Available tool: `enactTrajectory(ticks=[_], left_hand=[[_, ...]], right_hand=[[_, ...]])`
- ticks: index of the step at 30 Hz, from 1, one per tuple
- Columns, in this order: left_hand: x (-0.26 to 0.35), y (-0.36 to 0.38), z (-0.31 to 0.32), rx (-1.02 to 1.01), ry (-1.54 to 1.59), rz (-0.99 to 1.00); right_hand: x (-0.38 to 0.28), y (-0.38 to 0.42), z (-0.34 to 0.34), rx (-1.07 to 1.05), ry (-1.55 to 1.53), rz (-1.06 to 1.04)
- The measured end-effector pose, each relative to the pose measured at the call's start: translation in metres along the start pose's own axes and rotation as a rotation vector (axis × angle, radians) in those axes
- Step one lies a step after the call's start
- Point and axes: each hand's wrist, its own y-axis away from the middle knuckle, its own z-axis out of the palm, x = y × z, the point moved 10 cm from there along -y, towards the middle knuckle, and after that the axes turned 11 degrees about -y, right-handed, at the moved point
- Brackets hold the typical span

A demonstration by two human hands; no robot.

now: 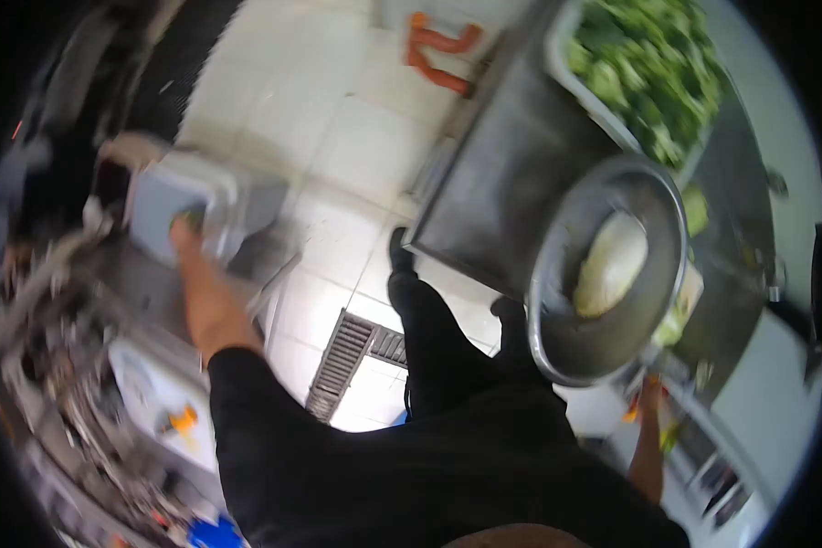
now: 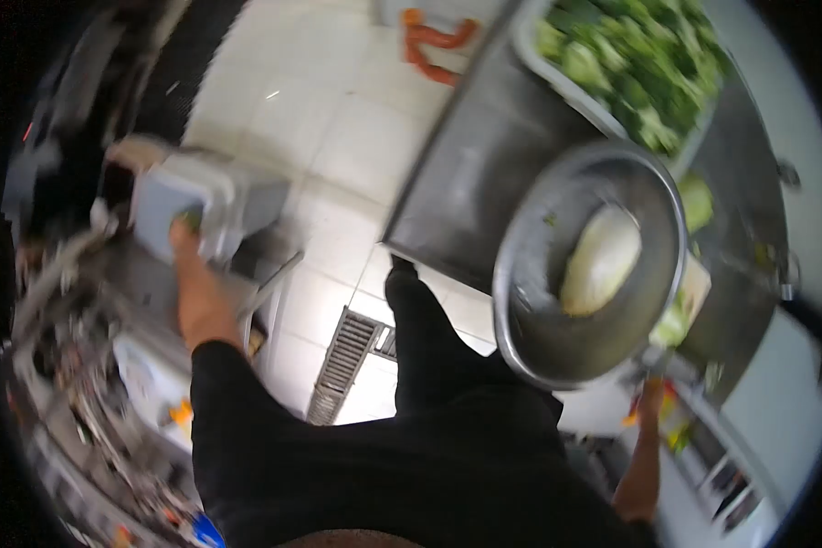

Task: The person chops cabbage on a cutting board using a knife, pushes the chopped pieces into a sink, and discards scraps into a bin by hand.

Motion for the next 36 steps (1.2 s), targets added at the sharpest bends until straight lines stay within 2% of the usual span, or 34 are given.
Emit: enactTrajectory(ticks=[1,2,3,4,5,6,7,8,9,10,11,12,13,15,18,20,23,25,26,27,28,30,33,36], left_hand=[[0.006,0.001,0.011,-0.062,-0.308,0.064],[0.014,0.002,0.026,-0.126,-0.656,0.172],[0.021,0.010,0.042,-0.185,-1.012,0.312],[0.023,0.020,0.055,-0.218,-1.330,0.470],[0.028,0.037,0.064,-0.230,-1.599,0.619],[0.031,0.056,0.069,-0.221,-1.792,0.767],[0.038,0.071,0.076,-0.192,-1.916,0.893],[0.052,0.102,0.080,-0.124,-1.958,1.058],[0.052,0.109,0.076,-0.224,-2.162,0.935],[0.070,0.120,0.059,0.032,-1.978,0.874],[0.086,0.149,0.066,-0.039,-2.069,1.002],[0.108,0.170,0.049,0.095,-1.765,0.910],[0.117,0.183,0.013,0.210,-1.373,0.356],[0.190,0.292,0.010,0.477,-1.011,0.764],[0.301,0.469,0.036,0.460,-0.644,0.892],[0.371,0.596,0.078,0.414,-0.363,1.009],[0.451,0.818,0.179,0.019,0.006,1.290],[0.458,0.953,0.261,-0.337,-0.131,1.572],[0.445,1.019,0.312,-0.691,-0.173,1.669],[0.428,1.086,0.354,-0.905,-0.350,1.665],[0.394,1.138,0.395,-1.065,-0.514,1.768],[0.329,1.190,0.470,-1.127,-0.739,1.881],[0.264,1.202,0.560,-0.809,-1.150,2.096],[0.226,1.190,0.608,-0.934,-1.477,1.916]], right_hand=[[-0.001,0.003,0.005,0.107,-0.067,0.024],[-0.015,0.011,0.012,0.137,0.143,0.018],[-0.007,0.001,0.015,0.174,0.109,0.019],[-0.015,0.006,0.023,0.192,0.233,0.073],[0.003,-0.001,0.022,0.203,0.062,0.058],[-0.001,-0.001,0.020,0.236,0.315,-0.022],[0.002,0.006,0.027,0.267,-0.005,0.120],[-0.016,0.014,0.027,0.322,0.187,0.109],[-0.031,0.026,0.032,0.310,0.193,0.090],[-0.036,0.033,0.035,0.307,0.166,0.094],[-0.039,0.035,0.034,0.301,0.140,0.092],[-0.046,0.035,0.031,0.295,0.160,0.065],[-0.045,0.032,0.028,0.283,0.180,0.040],[-0.043,0.031,0.019,0.304,0.248,-0.043],[-0.040,0.025,0.005,0.380,0.331,-0.190],[-0.066,0.032,-0.012,0.417,0.294,-0.245],[-0.069,0.030,-0.026,0.390,0.139,-0.223],[-0.049,0.018,-0.028,0.399,0.026,-0.235],[-0.040,0.013,-0.027,0.400,-0.031,-0.266],[-0.033,0.013,-0.029,0.371,-0.090,-0.244],[-0.028,0.017,-0.029,0.339,-0.147,-0.224],[-0.011,0.023,-0.029,0.293,-0.273,-0.200],[0.006,0.046,-0.041,0.257,-0.333,-0.235],[0.035,0.057,-0.050,0.220,-0.410,-0.224]])
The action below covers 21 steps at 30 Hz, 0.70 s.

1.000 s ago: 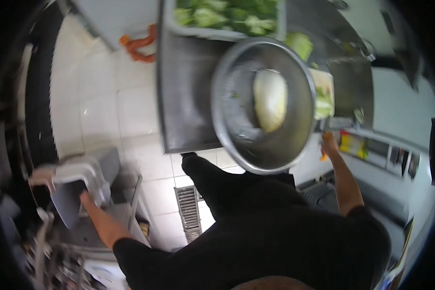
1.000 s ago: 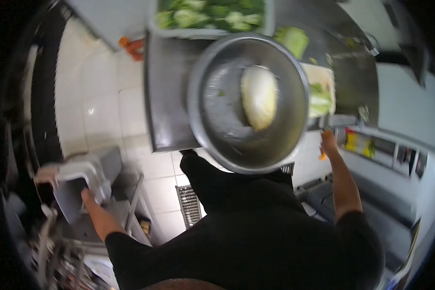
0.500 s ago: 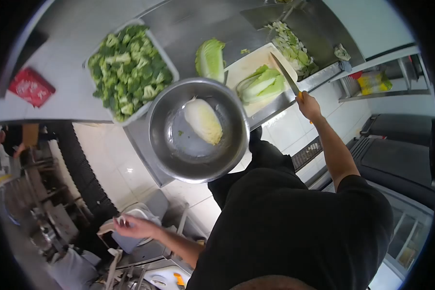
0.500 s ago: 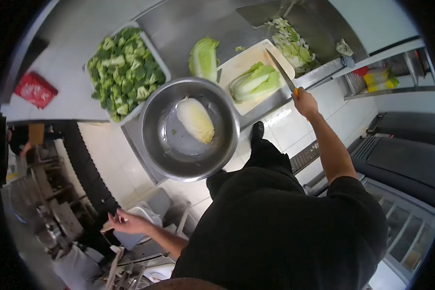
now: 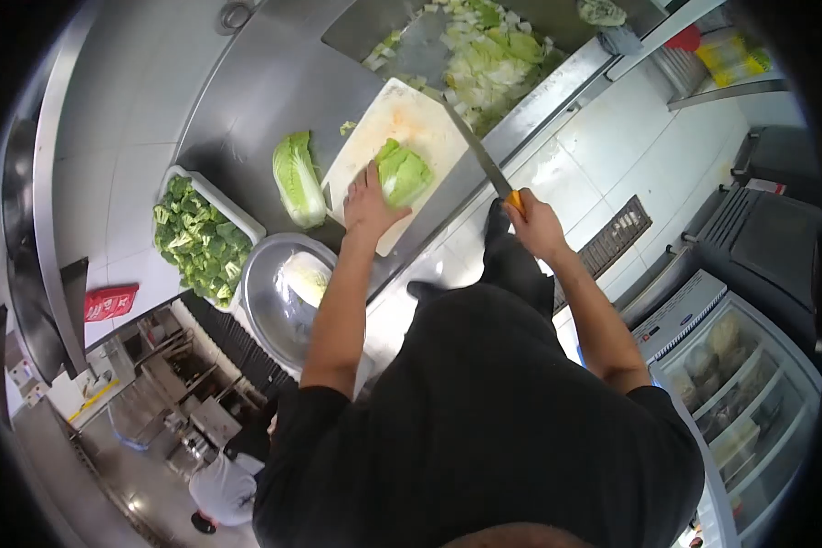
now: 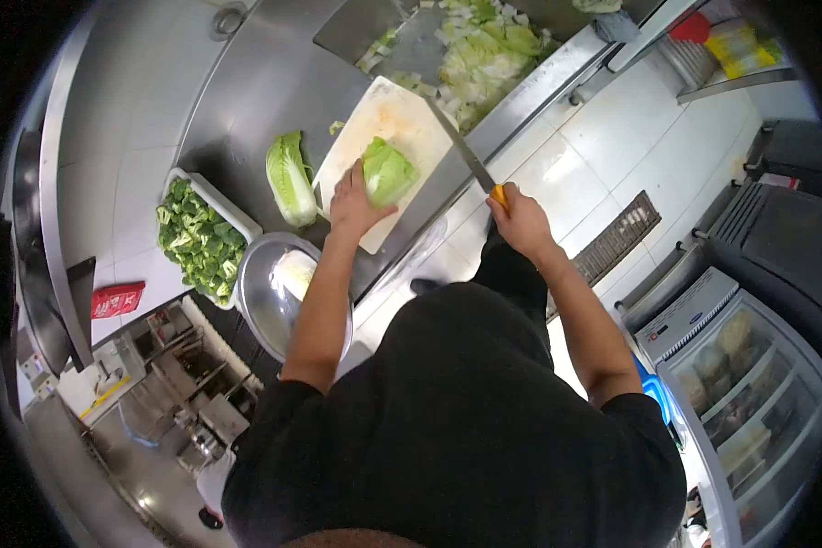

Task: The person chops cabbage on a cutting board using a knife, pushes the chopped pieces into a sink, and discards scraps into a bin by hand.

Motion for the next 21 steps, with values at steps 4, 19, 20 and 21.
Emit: enactTrajectory(ticks=[4,19,20,21], left_hand=[[0.002,-0.014,-0.001,0.032,-0.015,-0.039],[0.062,-0.067,-0.087,0.523,0.199,0.082],[0.063,-0.067,-0.087,0.563,0.217,0.132],[0.064,-0.069,-0.086,0.605,0.238,0.182]], right_hand=[[0.023,0.004,-0.020,-0.032,-0.058,0.053],[-0.097,-0.063,-0.045,-0.110,0.234,-0.204],[-0.102,-0.062,-0.041,-0.127,0.253,-0.179],[-0.106,-0.061,-0.038,-0.143,0.276,-0.155]])
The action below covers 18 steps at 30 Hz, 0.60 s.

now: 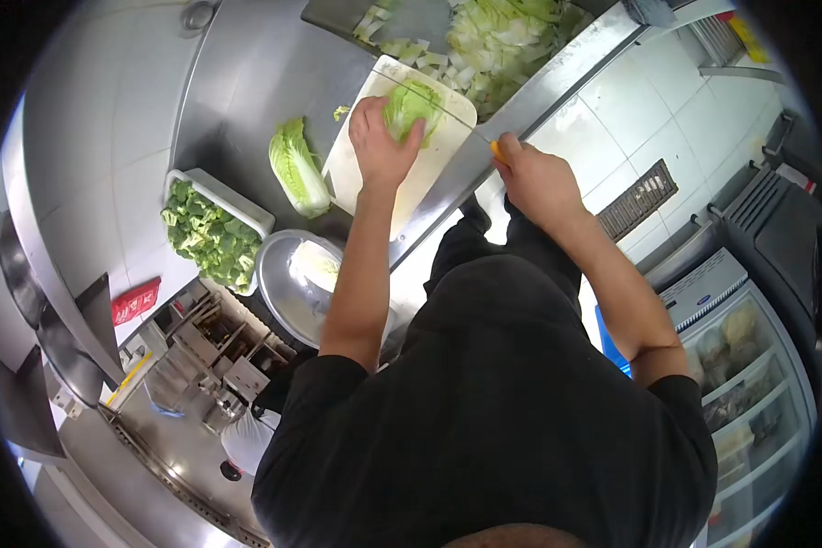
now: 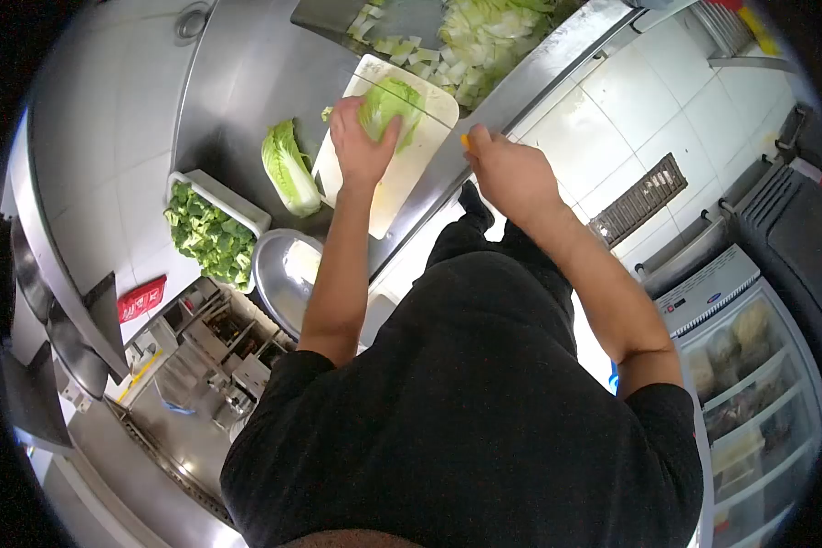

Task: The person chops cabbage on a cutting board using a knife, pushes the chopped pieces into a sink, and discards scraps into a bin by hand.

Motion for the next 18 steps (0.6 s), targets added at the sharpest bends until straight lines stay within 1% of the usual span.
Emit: enactTrajectory(ticks=[1,4,7,13,18], left_hand=[[0.001,0.001,0.003,0.039,0.035,0.042],[-0.010,0.001,0.022,0.017,-0.004,0.023],[-0.014,-0.001,0.035,-0.010,-0.094,-0.019],[-0.012,-0.005,0.040,-0.044,-0.112,-0.057],[-0.014,-0.006,0.044,-0.012,-0.134,-0.021]], right_hand=[[-0.001,-0.001,0.002,-0.023,0.023,0.024],[-0.003,-0.002,0.012,-0.106,0.071,0.058],[-0.006,0.001,0.018,-0.130,0.064,0.043],[-0.010,0.000,0.022,-0.212,0.111,0.144],[0.005,-0.026,0.051,-0.229,0.078,0.144]])
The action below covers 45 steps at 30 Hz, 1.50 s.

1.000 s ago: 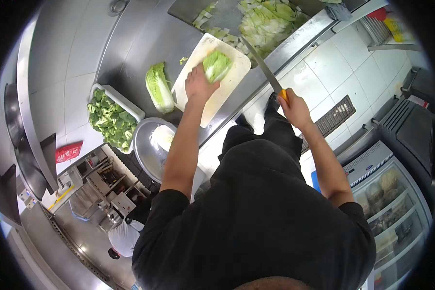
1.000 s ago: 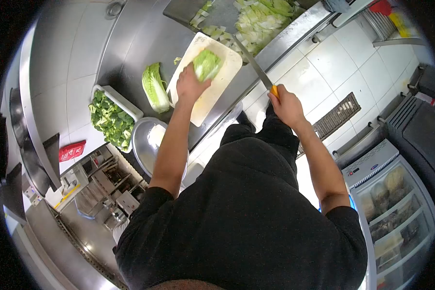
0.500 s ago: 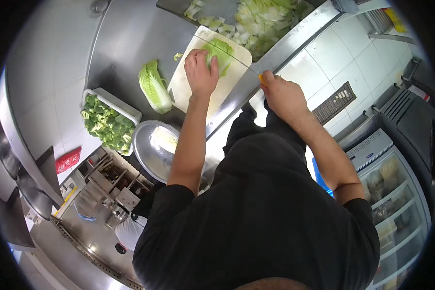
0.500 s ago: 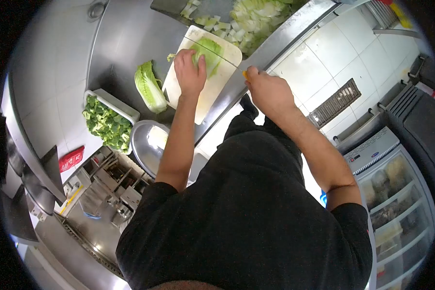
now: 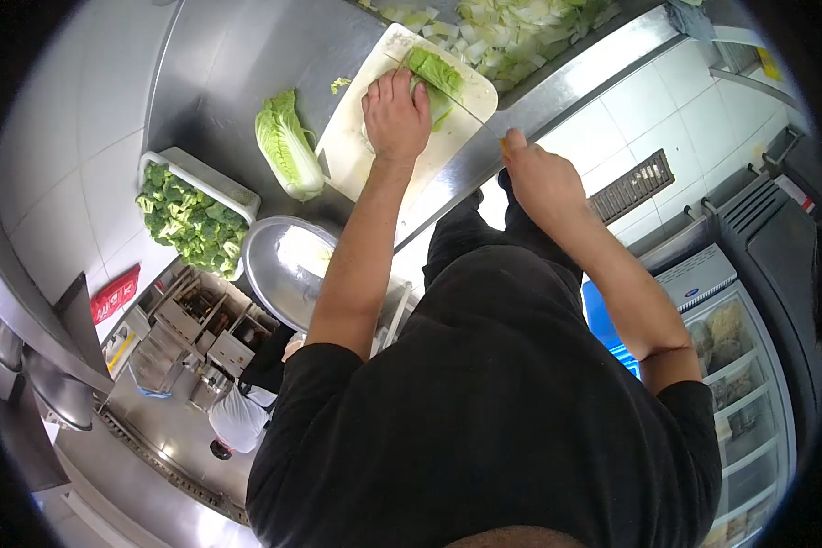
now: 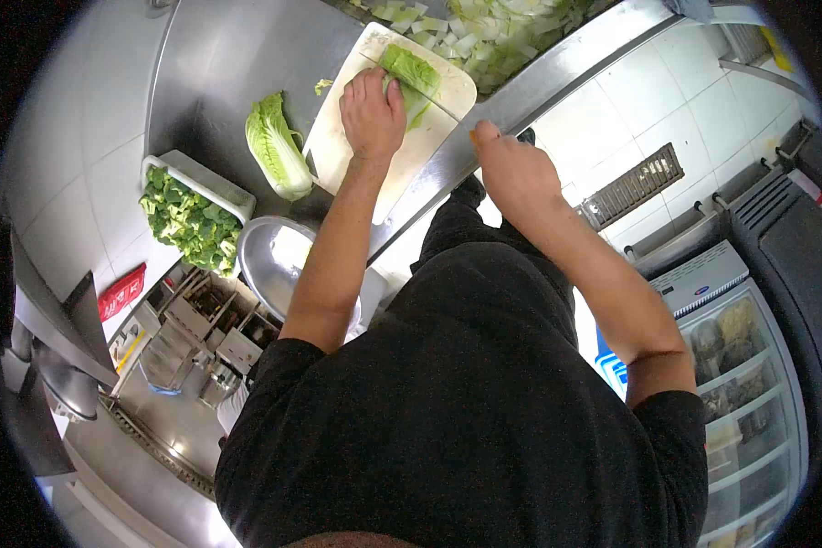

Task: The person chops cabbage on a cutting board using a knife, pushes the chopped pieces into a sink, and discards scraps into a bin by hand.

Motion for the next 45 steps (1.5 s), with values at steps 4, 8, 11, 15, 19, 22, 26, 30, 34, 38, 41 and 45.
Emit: enactTrajectory(ticks=[4,8,11,15,19,22,26,30,34,38,41,45], left_hand=[[-0.001,0.000,0.004,-0.014,-0.003,-0.002],[-0.001,-0.001,0.005,-0.008,-0.012,0.003],[-0.001,-0.001,0.006,-0.014,-0.022,0.002],[-0.001,0.001,0.007,-0.026,-0.046,-0.009],[-0.008,0.002,-0.001,-0.018,0.057,-0.014],[-0.019,0.004,-0.011,-0.036,0.252,-0.008],[-0.031,0.023,-0.037,0.086,0.226,-0.018],[-0.037,0.039,-0.025,0.094,0.165,-0.042],[-0.033,0.035,-0.016,0.053,0.069,-0.029],[-0.031,0.036,-0.014,0.114,0.024,-0.032],[-0.030,0.036,-0.012,0.132,0.027,-0.027],[-0.031,0.033,-0.010,0.121,0.034,-0.030]], right_hand=[[0.004,-0.037,0.023,0.003,-0.016,-0.018],[0.008,-0.068,0.040,0.052,-0.043,-0.077],[0.003,-0.084,0.046,0.047,-0.045,-0.074],[0.005,-0.093,0.038,0.041,-0.026,-0.097],[0.014,-0.098,-0.004,0.195,0.068,-0.111],[0.010,-0.081,-0.038,0.210,0.083,-0.024],[-0.023,-0.028,-0.036,0.156,0.111,-0.073],[-0.042,0.022,-0.011,0.108,0.167,-0.088],[-0.045,0.050,-0.004,0.106,0.173,-0.076],[-0.037,0.056,0.006,0.092,0.175,-0.035],[-0.031,0.046,0.016,0.044,0.162,0.021],[-0.030,0.015,0.030,0.091,0.083,-0.022]])
